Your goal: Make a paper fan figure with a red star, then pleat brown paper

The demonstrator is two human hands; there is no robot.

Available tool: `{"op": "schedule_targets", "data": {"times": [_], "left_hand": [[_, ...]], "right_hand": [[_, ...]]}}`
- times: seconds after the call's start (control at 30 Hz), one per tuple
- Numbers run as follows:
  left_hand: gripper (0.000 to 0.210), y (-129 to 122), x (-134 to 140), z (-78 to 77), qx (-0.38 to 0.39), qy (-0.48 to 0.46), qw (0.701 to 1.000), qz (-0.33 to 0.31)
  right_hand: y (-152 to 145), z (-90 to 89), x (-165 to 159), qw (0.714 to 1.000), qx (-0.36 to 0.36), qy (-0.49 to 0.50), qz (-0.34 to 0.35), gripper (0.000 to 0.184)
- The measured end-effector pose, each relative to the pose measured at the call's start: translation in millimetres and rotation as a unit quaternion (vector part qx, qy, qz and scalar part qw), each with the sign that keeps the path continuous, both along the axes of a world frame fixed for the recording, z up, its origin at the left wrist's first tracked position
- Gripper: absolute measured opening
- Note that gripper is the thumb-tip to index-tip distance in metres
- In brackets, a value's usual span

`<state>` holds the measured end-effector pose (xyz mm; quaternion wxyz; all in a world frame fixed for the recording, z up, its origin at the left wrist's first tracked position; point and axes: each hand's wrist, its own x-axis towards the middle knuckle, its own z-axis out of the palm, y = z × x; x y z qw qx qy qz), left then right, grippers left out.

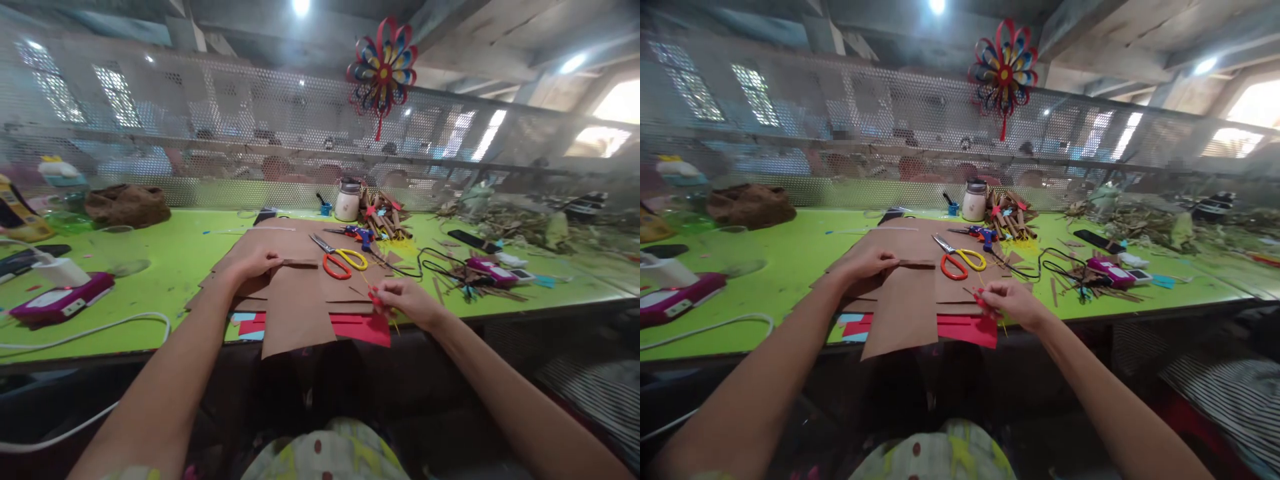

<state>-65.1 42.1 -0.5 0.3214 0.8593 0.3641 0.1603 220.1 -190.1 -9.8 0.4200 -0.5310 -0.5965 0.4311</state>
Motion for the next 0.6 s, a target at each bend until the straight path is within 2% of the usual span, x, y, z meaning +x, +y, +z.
{"op": "schedule_targets", "data": {"times": [0.1,0.17,0.27,0.33,0.43,0.5,0.6], "left_hand": [[0.032,-6.2,0.8,3.7,-0.002,-0.006,1.000,0.004],[0.032,-12.7,1.0,7.3,-0.007,-0.012,1.000,0.006],[0.031,-23.5,1.0,14.0,-0.022,-0.032,0.999,0.007],[0.031,-28.9,1.2,18.8,-0.040,-0.062,0.997,-0.001],[0.032,-31.9,1.9,24.2,-0.039,-0.111,0.992,-0.043],[0.034,-31.7,2.3,25.9,-0.029,-0.127,0.988,-0.085],[0.033,-30.8,2.0,26.8,-0.039,-0.135,0.983,-0.119]], "right_hand": [[-31.7,6.9,10.1,0.989,-0.067,-0.098,0.091,0.030],[-55.5,8.4,18.3,0.972,-0.118,-0.166,0.118,0.028],[-85.0,7.6,30.0,0.934,-0.149,-0.302,0.119,0.019],[-94.8,9.9,34.3,0.916,-0.127,-0.374,0.075,0.024],[-88.2,22.2,29.8,0.912,-0.049,-0.407,0.025,0.024],[-68.5,34.2,19.4,0.916,0.029,-0.401,0.005,0.025],[-19.9,49.9,0.2,0.918,0.141,-0.366,-0.049,0.033]]}}
